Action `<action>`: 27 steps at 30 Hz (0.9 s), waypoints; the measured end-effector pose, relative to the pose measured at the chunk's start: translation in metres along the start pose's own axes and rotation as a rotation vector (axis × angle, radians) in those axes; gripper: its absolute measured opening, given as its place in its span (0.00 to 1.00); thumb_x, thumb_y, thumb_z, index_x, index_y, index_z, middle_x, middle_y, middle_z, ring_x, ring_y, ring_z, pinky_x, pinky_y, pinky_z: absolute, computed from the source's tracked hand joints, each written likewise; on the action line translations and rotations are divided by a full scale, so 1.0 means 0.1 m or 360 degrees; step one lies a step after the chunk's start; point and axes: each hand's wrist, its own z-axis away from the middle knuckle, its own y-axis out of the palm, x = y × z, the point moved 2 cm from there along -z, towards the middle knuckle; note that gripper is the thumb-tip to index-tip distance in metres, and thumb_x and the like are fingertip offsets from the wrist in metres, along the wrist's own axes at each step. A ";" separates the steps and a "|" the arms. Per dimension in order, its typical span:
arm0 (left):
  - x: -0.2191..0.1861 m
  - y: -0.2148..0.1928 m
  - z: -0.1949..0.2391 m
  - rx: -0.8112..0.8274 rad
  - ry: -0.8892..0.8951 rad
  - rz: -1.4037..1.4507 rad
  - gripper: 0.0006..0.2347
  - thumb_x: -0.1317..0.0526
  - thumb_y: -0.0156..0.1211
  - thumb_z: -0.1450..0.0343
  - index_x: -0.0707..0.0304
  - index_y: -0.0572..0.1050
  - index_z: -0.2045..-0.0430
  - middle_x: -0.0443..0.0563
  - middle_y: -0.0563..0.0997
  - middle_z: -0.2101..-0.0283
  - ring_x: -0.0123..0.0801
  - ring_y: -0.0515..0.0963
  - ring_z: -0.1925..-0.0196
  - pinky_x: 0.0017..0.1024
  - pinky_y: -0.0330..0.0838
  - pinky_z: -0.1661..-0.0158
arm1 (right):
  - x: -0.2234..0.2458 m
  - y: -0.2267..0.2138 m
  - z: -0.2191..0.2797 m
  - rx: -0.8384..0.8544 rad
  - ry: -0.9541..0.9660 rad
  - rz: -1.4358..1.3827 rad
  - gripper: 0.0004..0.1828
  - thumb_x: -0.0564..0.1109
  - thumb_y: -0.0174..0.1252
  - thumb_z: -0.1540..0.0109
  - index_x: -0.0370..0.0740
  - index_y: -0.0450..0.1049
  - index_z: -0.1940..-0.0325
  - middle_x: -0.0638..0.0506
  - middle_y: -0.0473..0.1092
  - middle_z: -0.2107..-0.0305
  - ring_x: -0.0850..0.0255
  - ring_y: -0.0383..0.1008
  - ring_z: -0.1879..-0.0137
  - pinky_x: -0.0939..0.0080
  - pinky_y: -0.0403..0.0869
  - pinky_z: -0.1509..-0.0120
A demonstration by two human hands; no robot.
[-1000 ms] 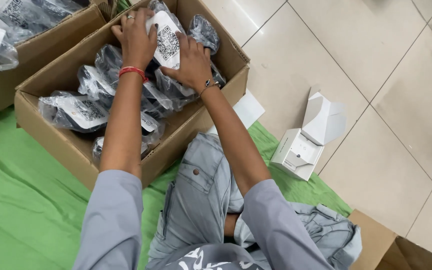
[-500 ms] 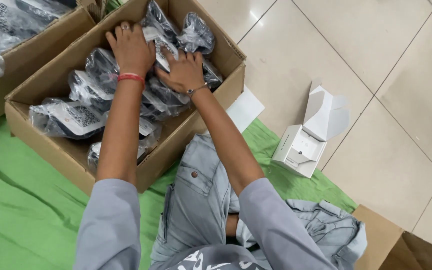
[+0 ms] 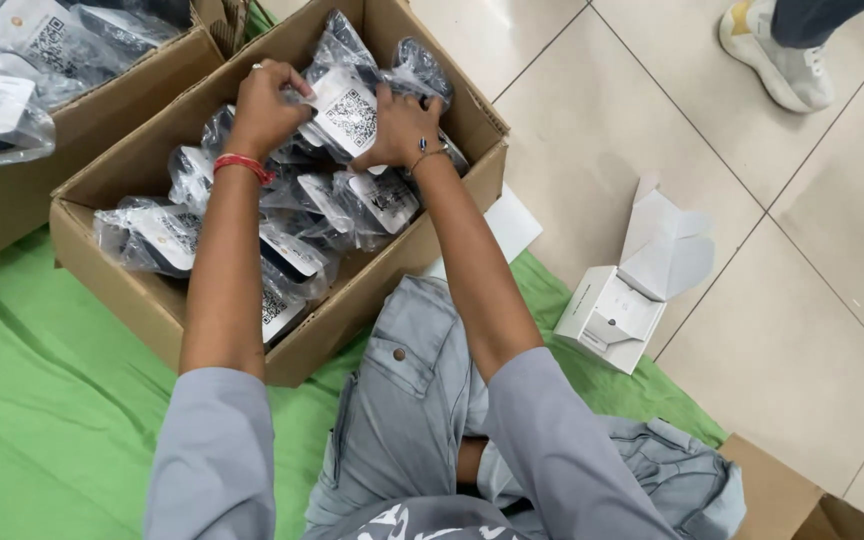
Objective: The person packs small white boxes into larger shipping boxes and applies QR code labels.
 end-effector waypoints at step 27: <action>-0.74 0.39 0.02 -0.0108 0.0424 -0.0909 0.17 0.64 0.64 0.30 0.59 0.78 0.46 0.64 0.71 0.34 0.53 0.69 0.35 0.54 0.54 0.38 | -0.16 0.00 0.79 -0.1460 -0.0053 -0.0340 0.45 0.68 0.76 0.57 0.40 0.73 0.45 0.39 0.70 0.45 0.43 0.69 0.42 0.43 0.66 0.37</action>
